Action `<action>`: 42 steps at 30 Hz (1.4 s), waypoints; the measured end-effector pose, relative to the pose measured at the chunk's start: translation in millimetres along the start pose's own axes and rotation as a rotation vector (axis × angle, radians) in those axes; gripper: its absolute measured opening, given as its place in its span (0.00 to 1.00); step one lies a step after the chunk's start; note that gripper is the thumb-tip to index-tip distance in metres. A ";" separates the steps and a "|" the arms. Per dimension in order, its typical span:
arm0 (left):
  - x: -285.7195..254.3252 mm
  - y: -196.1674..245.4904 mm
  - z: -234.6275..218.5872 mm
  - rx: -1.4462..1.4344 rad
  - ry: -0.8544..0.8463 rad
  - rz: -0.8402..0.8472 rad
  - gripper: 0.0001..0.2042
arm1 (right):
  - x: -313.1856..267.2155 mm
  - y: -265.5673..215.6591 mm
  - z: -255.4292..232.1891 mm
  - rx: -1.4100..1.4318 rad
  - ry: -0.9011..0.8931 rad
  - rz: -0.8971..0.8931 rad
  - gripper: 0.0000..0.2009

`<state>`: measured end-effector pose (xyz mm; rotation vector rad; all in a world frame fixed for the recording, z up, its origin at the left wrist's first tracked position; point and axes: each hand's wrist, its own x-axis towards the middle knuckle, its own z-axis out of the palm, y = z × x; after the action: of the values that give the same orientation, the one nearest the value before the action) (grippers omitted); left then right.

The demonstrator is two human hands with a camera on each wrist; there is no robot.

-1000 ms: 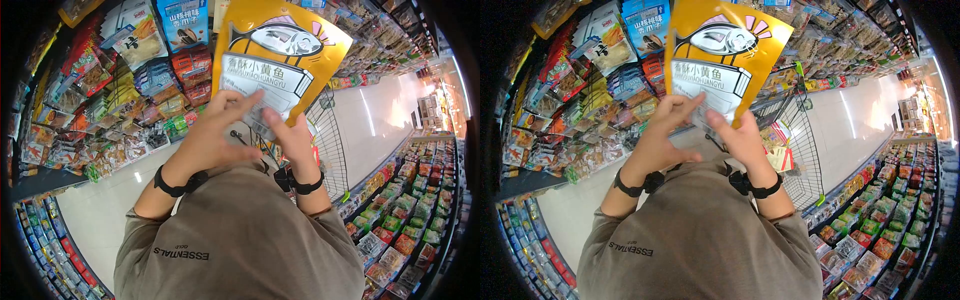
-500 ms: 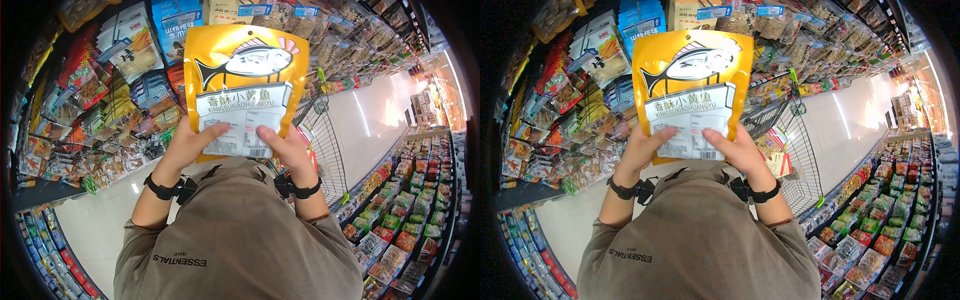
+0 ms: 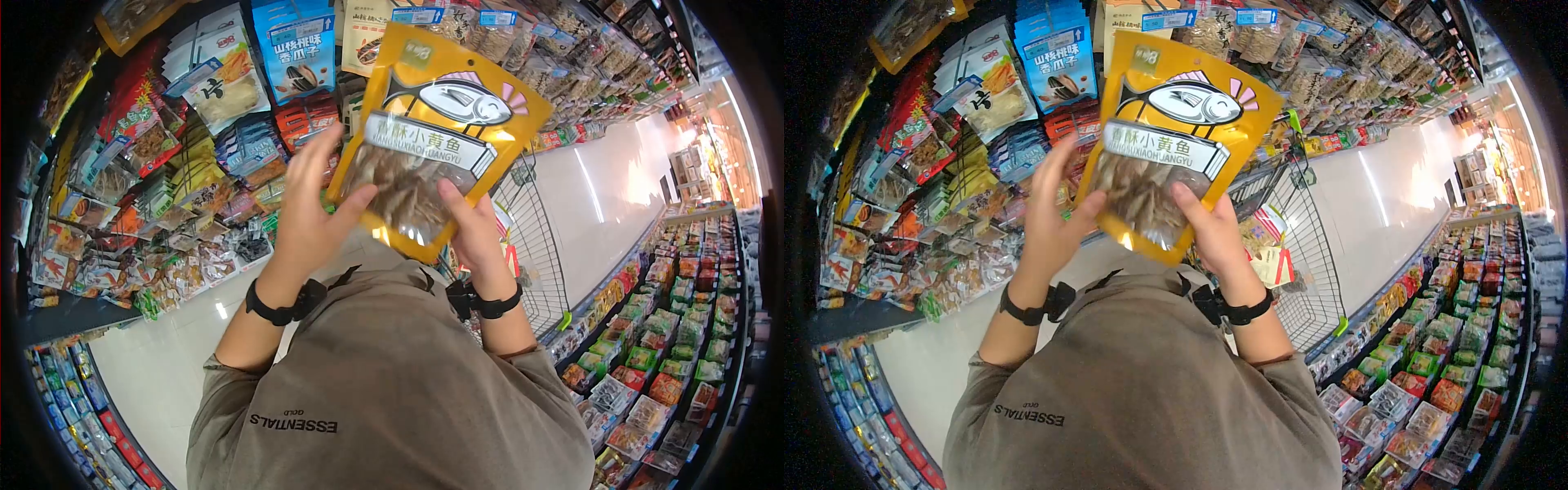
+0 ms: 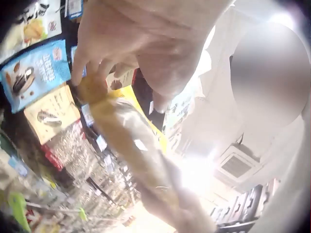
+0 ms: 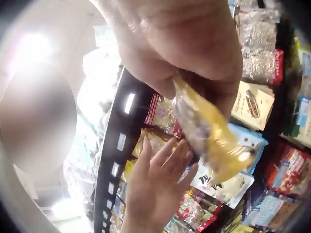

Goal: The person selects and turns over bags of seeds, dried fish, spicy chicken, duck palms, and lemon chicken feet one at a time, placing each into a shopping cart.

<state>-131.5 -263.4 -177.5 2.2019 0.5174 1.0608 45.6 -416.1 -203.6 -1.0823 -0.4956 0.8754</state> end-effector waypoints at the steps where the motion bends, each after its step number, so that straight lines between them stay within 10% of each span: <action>1: 2.1 8.8 0.9 -0.154 0.020 -0.166 0.30 | -3.5 -4.6 -4.3 0.045 -0.028 0.098 0.21; 4: -2.7 -8.3 3.8 -0.759 -0.339 -0.424 0.27 | -11.4 -7.5 -0.7 0.062 -0.052 0.081 0.21; 15: -23.2 -20.2 72.4 -0.987 -0.210 -0.560 0.26 | -26.7 12.5 -51.6 -0.132 0.016 0.089 0.24; 21: -73.0 -76.6 104.5 -0.199 -0.492 -0.318 0.36 | -66.0 87.0 -167.5 -0.231 0.449 0.129 0.26; 30: -116.5 -97.2 34.4 0.061 -0.661 -0.496 0.31 | -119.6 187.1 -381.4 -0.310 0.946 0.290 0.24; 34: -126.9 -71.1 28.8 0.098 -0.578 -0.548 0.29 | -86.6 201.7 -429.1 -0.238 0.802 0.308 0.30; 38: -136.6 -28.7 42.3 0.089 -0.531 -0.548 0.28 | -56.4 155.3 -406.8 -0.428 1.024 0.421 0.45; 42: -148.9 5.4 53.8 0.027 -0.573 -0.534 0.28 | -50.6 210.2 -446.7 -1.183 0.781 -0.076 0.30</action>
<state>-177.2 -374.1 -281.3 2.0812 0.7851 0.1336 264.1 -661.5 -575.6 -2.3173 -0.3569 -0.0579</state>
